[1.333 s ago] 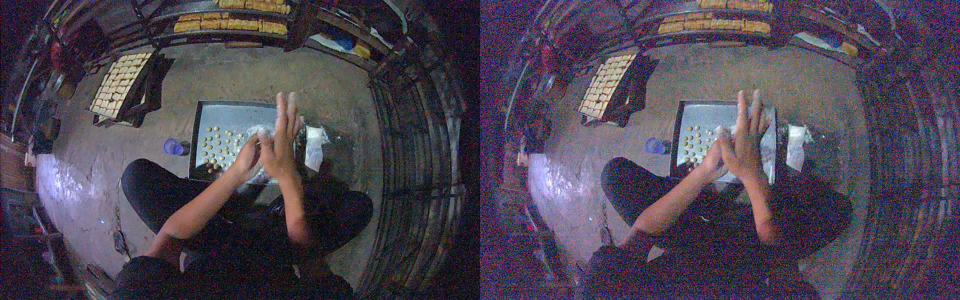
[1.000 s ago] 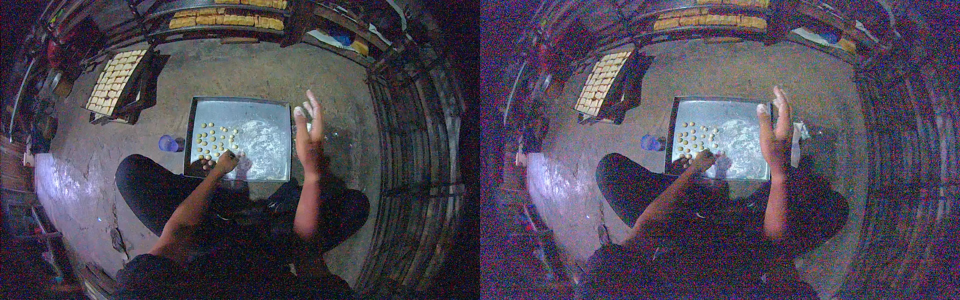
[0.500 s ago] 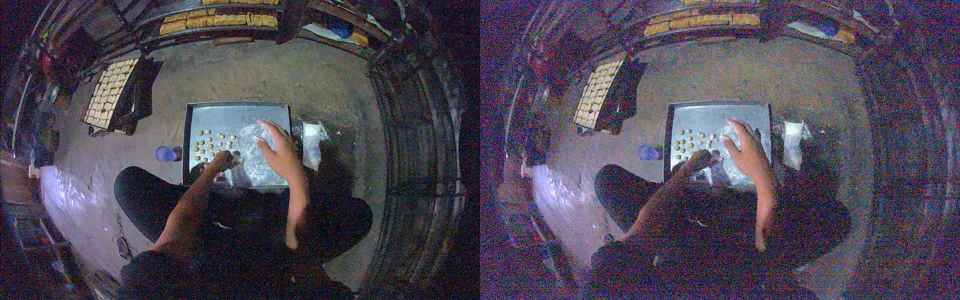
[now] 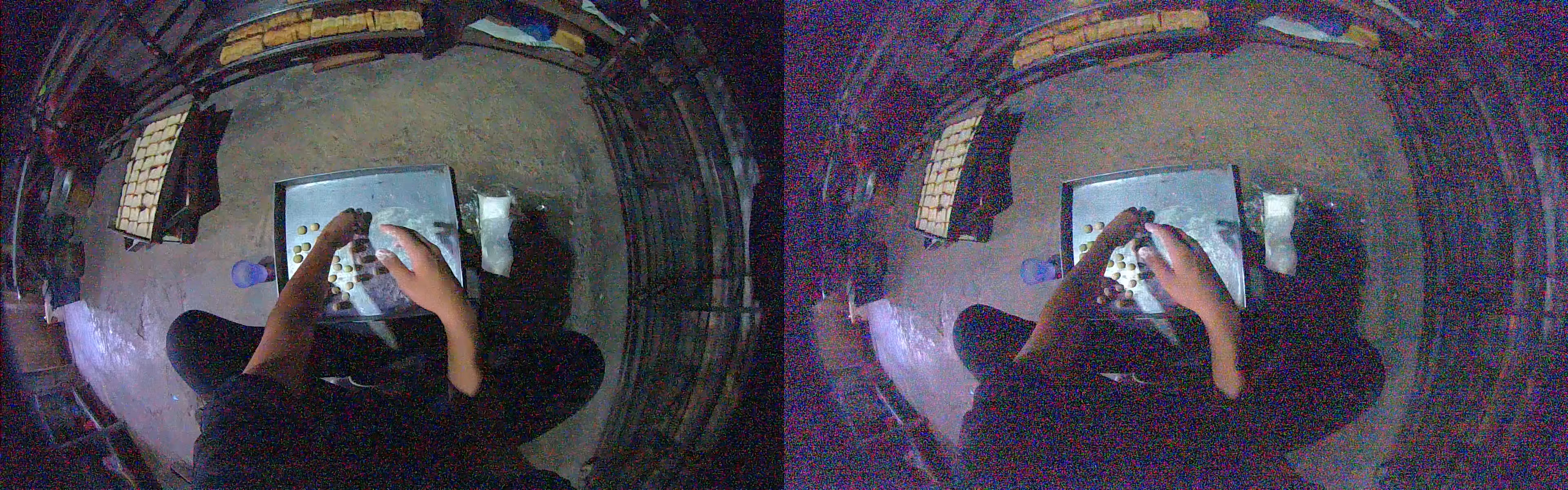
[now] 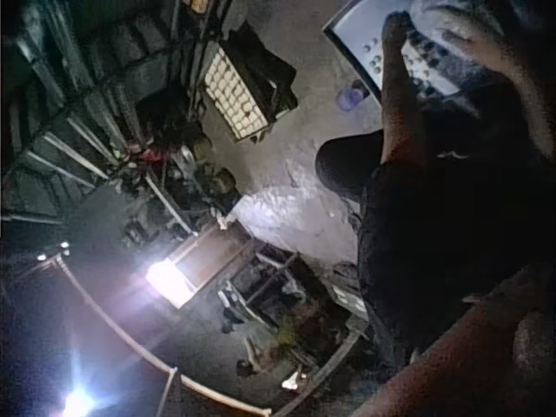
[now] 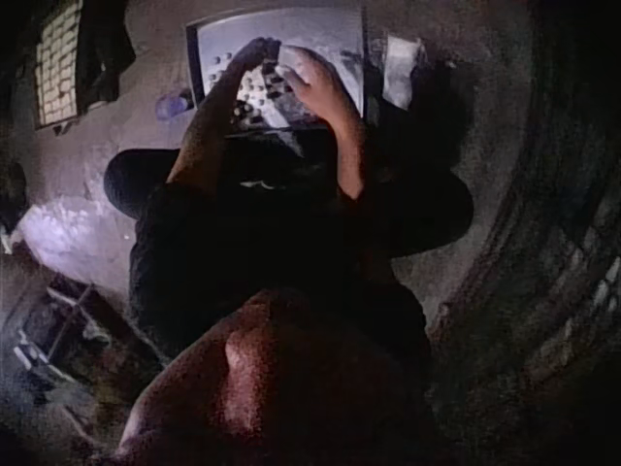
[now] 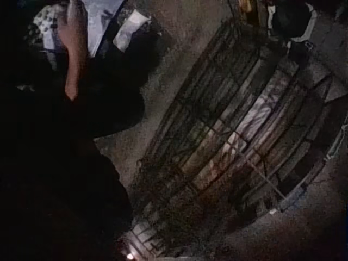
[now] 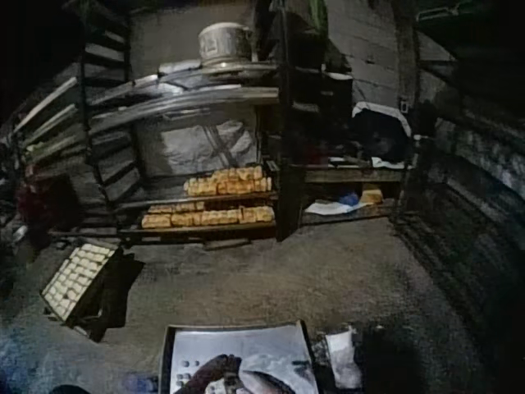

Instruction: The person shapes dough into small balls by rolling it between their palms and then places the balls onto a metal tray.

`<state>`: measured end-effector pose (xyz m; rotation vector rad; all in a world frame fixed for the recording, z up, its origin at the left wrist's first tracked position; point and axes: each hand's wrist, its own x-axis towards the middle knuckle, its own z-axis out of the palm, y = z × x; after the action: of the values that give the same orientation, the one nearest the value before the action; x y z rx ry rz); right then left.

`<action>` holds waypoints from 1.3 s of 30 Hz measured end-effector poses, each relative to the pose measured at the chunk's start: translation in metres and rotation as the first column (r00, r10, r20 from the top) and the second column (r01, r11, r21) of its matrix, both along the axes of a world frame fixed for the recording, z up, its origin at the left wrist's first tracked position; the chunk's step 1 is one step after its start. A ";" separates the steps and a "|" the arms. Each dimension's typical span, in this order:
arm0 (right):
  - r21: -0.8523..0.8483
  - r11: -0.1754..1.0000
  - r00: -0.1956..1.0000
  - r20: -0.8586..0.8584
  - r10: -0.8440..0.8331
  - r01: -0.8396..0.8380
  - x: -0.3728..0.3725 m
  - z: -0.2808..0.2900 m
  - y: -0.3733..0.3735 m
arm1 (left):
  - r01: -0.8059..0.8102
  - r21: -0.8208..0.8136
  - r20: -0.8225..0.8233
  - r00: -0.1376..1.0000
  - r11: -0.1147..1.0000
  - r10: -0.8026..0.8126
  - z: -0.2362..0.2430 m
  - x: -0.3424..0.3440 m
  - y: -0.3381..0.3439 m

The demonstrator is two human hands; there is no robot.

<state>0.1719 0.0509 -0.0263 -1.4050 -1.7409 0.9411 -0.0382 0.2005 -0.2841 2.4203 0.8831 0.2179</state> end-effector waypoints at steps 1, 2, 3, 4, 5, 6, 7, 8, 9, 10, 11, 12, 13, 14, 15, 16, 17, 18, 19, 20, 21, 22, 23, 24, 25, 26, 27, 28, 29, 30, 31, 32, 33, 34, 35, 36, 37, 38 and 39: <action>-0.031 0.999 0.999 -0.018 0.030 -0.031 -0.008 0.004 0.002 | 0.022 0.174 -0.078 0.997 0.985 -0.009 -0.015 -0.013 0.005; -0.022 0.997 0.994 -0.082 0.069 -0.071 -0.021 0.008 0.006 | -0.092 0.150 -0.079 0.991 0.984 0.105 -0.041 -0.047 0.010; -0.022 0.993 0.987 -0.115 0.109 -0.112 -0.030 0.008 0.008 | -0.199 0.124 -0.075 0.975 0.972 0.209 -0.056 -0.072 0.012; -0.036 0.996 0.991 -0.104 0.081 -0.086 -0.023 -0.001 0.006 | -0.118 0.121 -0.079 0.989 0.986 0.128 -0.050 -0.046 0.017; -0.050 0.997 0.994 -0.094 0.058 -0.063 -0.017 -0.010 0.004 | -0.040 0.118 -0.084 0.995 0.992 0.050 -0.041 -0.024 0.021; -0.053 0.997 0.994 -0.087 0.058 -0.063 -0.018 -0.011 0.005 | 0.006 0.127 -0.114 0.993 0.992 0.008 -0.037 -0.027 0.024; -0.055 0.996 0.995 -0.081 0.060 -0.064 -0.018 -0.013 0.006 | 0.018 0.145 -0.106 0.994 0.989 -0.003 -0.035 -0.032 0.025; -0.058 0.996 0.995 -0.074 0.062 -0.066 -0.019 -0.014 0.007 | 0.029 0.163 -0.098 0.995 0.986 -0.014 -0.031 -0.039 0.024; -0.050 0.997 0.996 -0.064 0.061 -0.064 -0.022 -0.015 0.009 | 0.034 0.183 -0.096 0.995 0.983 -0.017 -0.031 -0.051 0.023; -0.048 0.998 0.999 -0.040 0.037 -0.038 -0.019 -0.018 0.010 | -0.091 0.177 -0.040 0.994 0.980 0.100 -0.011 -0.040 0.015; -0.047 0.999 1.000 -0.015 0.010 -0.011 -0.016 -0.021 0.011 | -0.090 0.149 -0.042 0.994 0.985 0.097 -0.011 -0.040 0.019; -0.036 0.998 0.998 -0.045 0.044 -0.046 -0.021 -0.017 0.015 | -0.121 0.133 -0.066 0.989 0.984 0.131 -0.010 -0.069 0.021; -0.027 0.999 0.999 -0.036 0.033 -0.034 -0.019 -0.019 0.017 | -0.130 0.106 -0.075 0.988 0.986 0.138 -0.004 -0.072 0.021; -0.018 1.000 0.999 -0.026 0.020 -0.021 -0.016 -0.021 0.018 | -0.204 -0.070 -0.106 0.975 0.976 0.196 0.001 -0.075 0.017; -0.007 1.000 1.000 -0.018 0.013 -0.013 -0.016 -0.024 0.018 | -0.293 -0.224 -0.150 0.953 0.929 0.265 0.022 -0.075 0.011; -0.002 1.000 1.000 -0.012 0.019 -0.019 -0.018 -0.022 0.019 | -0.257 -0.156 -0.186 0.956 0.954 0.227 0.008 -0.095 0.012; -0.014 0.999 0.999 -0.020 0.036 -0.036 -0.021 -0.019 0.018 | -0.216 -0.090 -0.226 0.955 0.972 0.192 -0.004 -0.117 0.011; -0.031 0.999 0.999 -0.012 0.029 -0.030 -0.018 -0.019 0.018 | -0.203 -0.035 -0.210 0.959 0.979 0.191 -0.007 -0.119 0.011; -0.048 0.999 1.000 -0.005 0.024 -0.025 -0.016 -0.020 0.017 | -0.216 -0.063 -0.208 0.958 0.974 0.199 -0.010 -0.119 0.010; -0.069 0.997 0.999 -0.042 0.018 -0.021 -0.015 -0.022 0.016 | -0.230 -0.090 -0.207 0.956 0.969 0.208 -0.013 -0.122 0.008; -0.082 0.997 1.000 -0.026 0.014 -0.017 -0.015 -0.021 0.015 | -0.244 -0.119 -0.204 0.954 0.962 0.217 -0.013 -0.122 0.004; -0.095 0.995 1.000 -0.012 0.012 -0.013 -0.015 -0.019 0.014 | -0.206 0.011 -0.147 0.968 0.979 0.205 -0.013 -0.121 -0.002; -0.107 0.994 1.000 0.003 0.011 -0.010 -0.015 -0.018 0.013 | -0.233 -0.013 -0.175 0.958 0.972 0.227 -0.014 -0.120 -0.006; -0.130 0.992 1.000 0.012 0.002 -0.001 -0.013 -0.017 0.011 | -0.251 -0.038 -0.191 0.952 0.967 0.240 0.000 -0.105 -0.008; -0.146 0.989 1.000 0.009 0.006 -0.005 -0.013 -0.016 0.010 | -0.281 -0.054 -0.218 0.940 0.958 0.263 0.006 -0.103 -0.009; -0.163 0.987 1.000 0.008 0.009 -0.007 -0.013 -0.015 0.010 | -0.259 -0.113 -0.106 0.963 0.959 0.247 0.004 -0.103 -0.008; -0.159 0.987 1.000 0.006 0.025 -0.023 -0.017 -0.014 0.010 | -0.284 -0.125 -0.095 0.957 0.951 0.274 -0.008 -0.114 -0.008; -0.156 0.988 1.000 0.021 0.016 -0.013 -0.015 -0.008 0.009 | -0.284 -0.142 -0.069 0.958 0.948 0.277 -0.024 -0.112 -0.004; -0.158 0.986 0.999 0.005 0.050 -0.049 -0.022 -0.015 0.010 | -0.328 -0.156 -0.074 0.945 0.932 0.320 -0.035 -0.132 -0.012; -0.144 0.989 0.999 0.022 0.045 -0.041 -0.022 -0.017 0.010 | -0.303 -0.067 -0.105 0.950 0.951 0.295 -0.036 -0.127 -0.013; -0.130 0.991 0.998 0.038 0.041 -0.036 -0.022 -0.018 0.009 | -0.306 -0.077 -0.094 0.950 0.949 0.299 -0.036 -0.124 -0.012; -0.115 0.993 0.998 0.053 0.038 -0.032 -0.023 -0.019 0.009 | -0.310 -0.087 -0.084 0.949 0.947 0.304 -0.035 -0.122 -0.012; -0.110 0.993 0.998 0.049 0.046 -0.040 -0.025 -0.020 0.009 | -0.322 -0.095 -0.079 0.946 0.942 0.315 -0.034 -0.124 -0.014; -0.106 0.994 0.998 0.051 0.042 -0.036 -0.024 -0.020 0.008 | -0.307 -0.089 -0.068 0.951 0.947 0.302 -0.026 -0.117 -0.014; -0.102 0.994 0.998 0.052 0.038 -0.032 -0.023 -0.020 0.007 | -0.293 -0.083 -0.058 0.956 0.952 0.289 -0.018 -0.109 -0.014; -0.111 0.993 0.998 0.048 0.035 -0.030 -0.023 -0.019 0.006 | -0.282 -0.073 -0.048 0.959 0.957 0.279 -0.008 -0.102 -0.014; -0.122 0.992 0.999 0.040 0.037 -0.031 -0.025 -0.020 0.006 | -0.312 -0.085 -0.098 0.948 0.946 0.304 -0.003 -0.099 -0.016; -0.133 0.991 0.999 0.033 0.037 -0.032 -0.025 -0.022 0.006 | -0.341 -0.097 -0.148 0.934 0.935 0.326 0.001 -0.096 -0.017; -0.123 0.992 0.998 0.053 0.046 -0.040 -0.026 -0.022 0.007 | -0.373 -0.106 -0.197 0.916 0.922 0.348 0.002 -0.096 -0.017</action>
<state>0.1459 0.0578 -0.0488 -1.4893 -1.7868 1.0568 -0.1346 0.1832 -0.2822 2.1513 1.3798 0.0742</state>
